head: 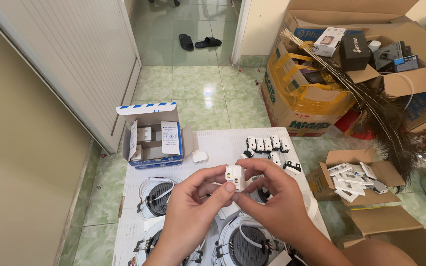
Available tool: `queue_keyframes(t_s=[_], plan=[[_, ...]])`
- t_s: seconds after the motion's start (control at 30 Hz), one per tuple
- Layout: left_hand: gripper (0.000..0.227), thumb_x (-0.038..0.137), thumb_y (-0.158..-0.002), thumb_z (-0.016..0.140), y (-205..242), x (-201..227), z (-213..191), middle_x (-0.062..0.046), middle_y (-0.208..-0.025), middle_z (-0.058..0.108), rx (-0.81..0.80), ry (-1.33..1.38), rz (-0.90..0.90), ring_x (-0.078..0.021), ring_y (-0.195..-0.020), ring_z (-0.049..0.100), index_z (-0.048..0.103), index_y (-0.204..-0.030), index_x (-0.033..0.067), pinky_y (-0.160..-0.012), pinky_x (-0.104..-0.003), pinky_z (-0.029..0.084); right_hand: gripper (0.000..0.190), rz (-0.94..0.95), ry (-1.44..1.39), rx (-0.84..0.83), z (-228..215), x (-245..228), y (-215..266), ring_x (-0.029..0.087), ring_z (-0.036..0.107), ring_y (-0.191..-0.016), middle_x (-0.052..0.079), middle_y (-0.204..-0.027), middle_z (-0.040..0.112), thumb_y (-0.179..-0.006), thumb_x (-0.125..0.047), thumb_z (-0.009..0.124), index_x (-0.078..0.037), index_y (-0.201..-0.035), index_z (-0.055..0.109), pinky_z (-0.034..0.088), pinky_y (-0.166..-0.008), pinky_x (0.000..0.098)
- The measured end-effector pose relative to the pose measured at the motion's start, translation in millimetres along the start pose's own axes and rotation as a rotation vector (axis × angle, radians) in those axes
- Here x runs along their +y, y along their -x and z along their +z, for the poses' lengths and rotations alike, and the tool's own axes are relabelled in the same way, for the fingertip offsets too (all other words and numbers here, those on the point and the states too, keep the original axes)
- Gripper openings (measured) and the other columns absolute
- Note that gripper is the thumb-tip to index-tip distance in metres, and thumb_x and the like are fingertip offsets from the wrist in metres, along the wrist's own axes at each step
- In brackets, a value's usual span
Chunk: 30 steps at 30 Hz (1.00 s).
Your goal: The person handles and organizes small white electrical switches, taking them from a small box and placing them on a flat surface among other organized components.
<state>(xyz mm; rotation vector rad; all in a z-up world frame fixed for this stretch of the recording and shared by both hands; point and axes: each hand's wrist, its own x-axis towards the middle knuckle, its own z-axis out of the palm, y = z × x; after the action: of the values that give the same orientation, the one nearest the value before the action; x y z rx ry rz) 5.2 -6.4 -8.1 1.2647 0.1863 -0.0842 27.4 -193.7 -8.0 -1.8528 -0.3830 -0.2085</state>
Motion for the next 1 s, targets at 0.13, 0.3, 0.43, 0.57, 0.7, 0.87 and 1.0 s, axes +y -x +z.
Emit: queue_keyframes(t_s=[0.13,0.3,0.43,0.57,0.7,0.87,1.0], plan=[[0.058,0.017,-0.078,0.098,1.5,4.4,1.6,-0.011,-0.101,0.085,0.059,-0.073,-0.117,-0.0137,-0.083,0.079,0.088,-0.135,0.0079,-0.085,-0.03,0.065,0.05,-0.063,0.047,0.001,-0.6,2.6,1.3,0.01,0.07,-0.093,0.004,-0.127,0.075,-0.084,-0.004,0.091,-0.016,-0.131,0.079,0.069,-0.075,0.0254],[0.048,0.006,-0.089,0.087,-1.1,-6.3,-1.3,-0.02,-0.097,0.088,-0.03,0.132,-0.026,-0.0298,-0.081,0.089,0.082,-0.135,-0.0014,-0.088,-0.044,0.076,0.055,0.008,0.031,-0.003,-0.6,2.5,0.6,0.011,0.068,-0.1,0.002,-0.126,0.076,-0.08,-0.005,0.095,-0.015,-0.132,0.079,0.067,-0.076,0.0259],[0.048,0.005,-0.089,0.087,-2.1,-9.7,-2.5,-0.02,-0.095,0.083,-0.025,0.193,-0.039,-0.0341,-0.082,0.089,0.08,-0.136,-0.0031,-0.089,-0.047,0.077,0.06,0.134,0.023,0.002,-0.2,4.3,0.9,0.011,0.071,-0.11,0.0,-0.129,0.079,-0.078,-0.013,0.098,-0.017,-0.135,0.079,0.068,-0.082,0.0279],[0.049,0.009,-0.09,0.086,-0.8,-6.0,-3.2,-0.02,-0.096,0.087,-0.056,0.169,-0.036,-0.029,-0.085,0.088,0.08,-0.138,-0.0013,-0.085,-0.043,0.077,0.054,0.124,-0.051,-0.046,-1.0,6.0,1.9,0.011,0.074,-0.115,0.0,-0.131,0.082,-0.083,-0.01,0.094,-0.017,-0.134,0.079,0.068,-0.084,0.0308],[0.049,0.012,-0.091,0.085,-0.2,-2.8,-3.1,-0.02,-0.096,0.09,-0.069,0.135,-0.029,-0.0259,-0.086,0.088,0.081,-0.139,-0.0004,-0.078,-0.04,0.075,0.054,0.104,-0.099,-0.039,-0.7,8.6,2.9,0.014,0.079,-0.118,0.003,-0.135,0.082,-0.085,-0.009,0.092,-0.014,-0.136,0.076,0.067,-0.085,0.032],[0.048,0.014,-0.092,0.083,0.1,-2.5,-2.3,-0.02,-0.101,0.091,-0.069,0.123,-0.039,-0.0277,-0.088,0.089,0.081,-0.139,0.001,-0.075,-0.039,0.074,0.053,0.105,-0.137,-0.04,-1.5,5.9,3.7,0.015,0.076,-0.12,0.004,-0.135,0.081,-0.085,-0.008,0.091,-0.012,-0.135,0.076,0.066,-0.084,0.0326],[0.046,0.017,-0.097,0.077,-1.0,-0.1,-0.9,-0.02,-0.104,0.092,-0.077,0.1,-0.078,-0.029,-0.091,0.089,0.079,-0.14,0.0035,-0.08,-0.04,0.075,0.055,0.099,-0.155,-0.034,-0.6,1.1,1.8,0.016,0.079,-0.12,0.006,-0.133,0.083,-0.082,-0.007,0.095,-0.011,-0.133,0.075,0.068,-0.082,0.0328]])
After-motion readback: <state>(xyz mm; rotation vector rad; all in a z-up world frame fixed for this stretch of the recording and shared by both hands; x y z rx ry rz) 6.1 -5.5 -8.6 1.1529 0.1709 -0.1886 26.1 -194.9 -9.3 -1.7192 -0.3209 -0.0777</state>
